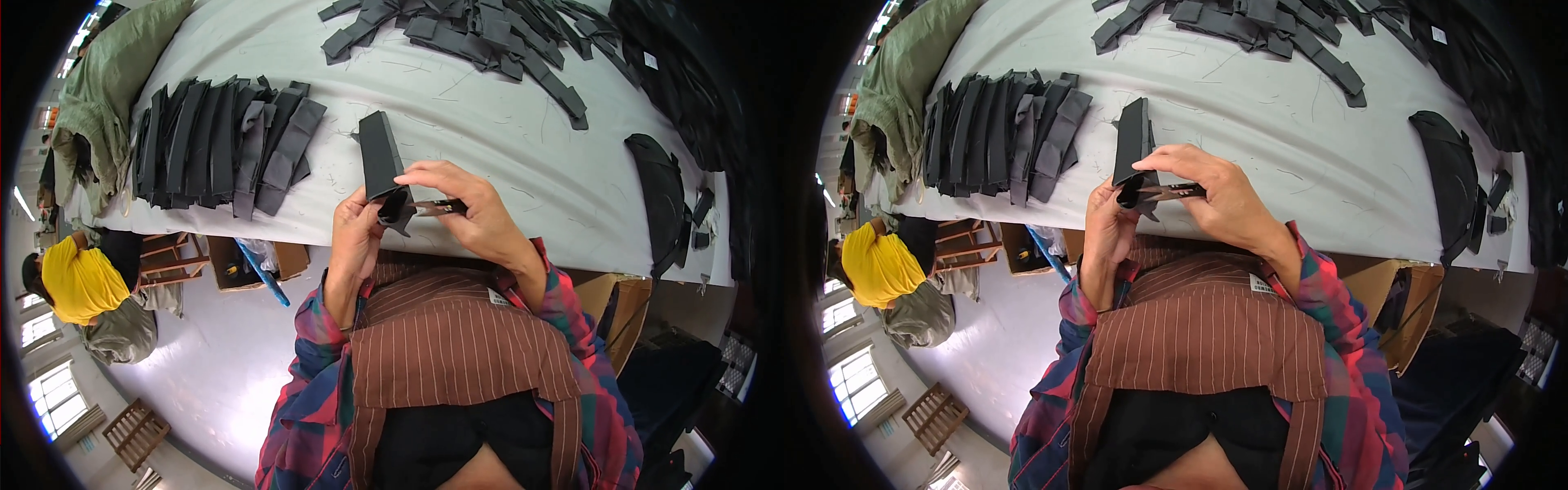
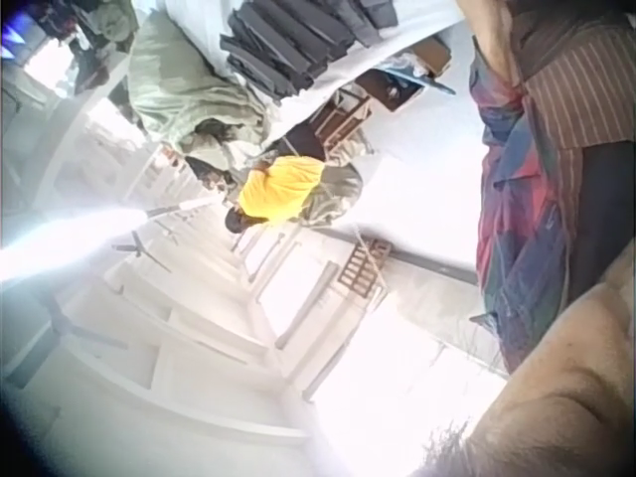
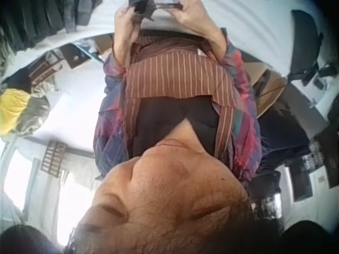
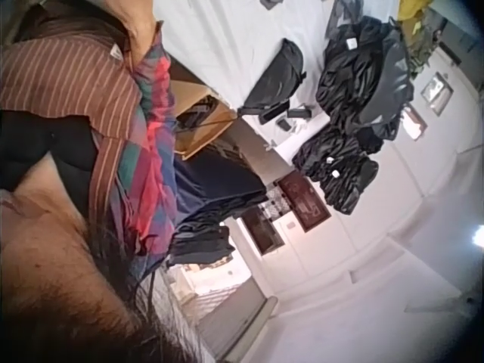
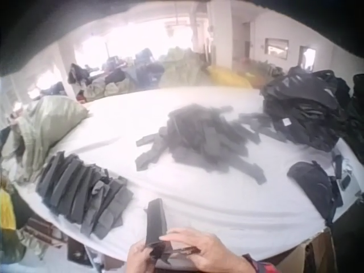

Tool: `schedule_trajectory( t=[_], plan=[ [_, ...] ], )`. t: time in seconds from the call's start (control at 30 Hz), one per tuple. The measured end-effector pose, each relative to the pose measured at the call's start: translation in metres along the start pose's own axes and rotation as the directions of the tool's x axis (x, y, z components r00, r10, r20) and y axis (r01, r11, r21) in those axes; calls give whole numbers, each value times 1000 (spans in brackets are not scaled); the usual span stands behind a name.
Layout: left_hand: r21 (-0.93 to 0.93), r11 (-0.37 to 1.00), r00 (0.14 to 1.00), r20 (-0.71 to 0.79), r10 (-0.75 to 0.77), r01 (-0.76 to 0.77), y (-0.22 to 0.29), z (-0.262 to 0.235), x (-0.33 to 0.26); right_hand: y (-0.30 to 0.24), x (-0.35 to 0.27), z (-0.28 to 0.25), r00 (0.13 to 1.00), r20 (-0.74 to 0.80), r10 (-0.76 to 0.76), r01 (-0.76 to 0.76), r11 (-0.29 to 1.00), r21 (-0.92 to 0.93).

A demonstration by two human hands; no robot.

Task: Trimming excess threads and cleaning edges of black fabric strips using small scissors.

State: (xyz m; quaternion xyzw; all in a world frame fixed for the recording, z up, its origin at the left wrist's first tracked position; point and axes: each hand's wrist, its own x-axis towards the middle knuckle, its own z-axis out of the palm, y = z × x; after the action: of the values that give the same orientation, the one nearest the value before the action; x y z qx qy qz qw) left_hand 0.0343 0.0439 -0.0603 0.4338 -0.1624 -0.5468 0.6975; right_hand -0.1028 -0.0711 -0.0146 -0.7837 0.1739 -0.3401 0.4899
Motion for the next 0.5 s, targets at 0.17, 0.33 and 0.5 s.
schedule_trajectory(
  t=[0.17, 0.33, 0.5],
  plan=[
    [30, 998, 998, 13, -59, 59, -10, -2, 4, 10, -14, -4, 979, 90, 181, -185, 982, 46],
    [-262, 943, 975, 139, -173, 204, 14, 7, 1, 5, -20, -12, 967, 217, 135, -152, 986, 63],
    [8, 980, 980, -17, -198, 198, 7, 9, 8, 8, -24, -11, 972, 225, 65, -65, 998, -10]
  ],
)
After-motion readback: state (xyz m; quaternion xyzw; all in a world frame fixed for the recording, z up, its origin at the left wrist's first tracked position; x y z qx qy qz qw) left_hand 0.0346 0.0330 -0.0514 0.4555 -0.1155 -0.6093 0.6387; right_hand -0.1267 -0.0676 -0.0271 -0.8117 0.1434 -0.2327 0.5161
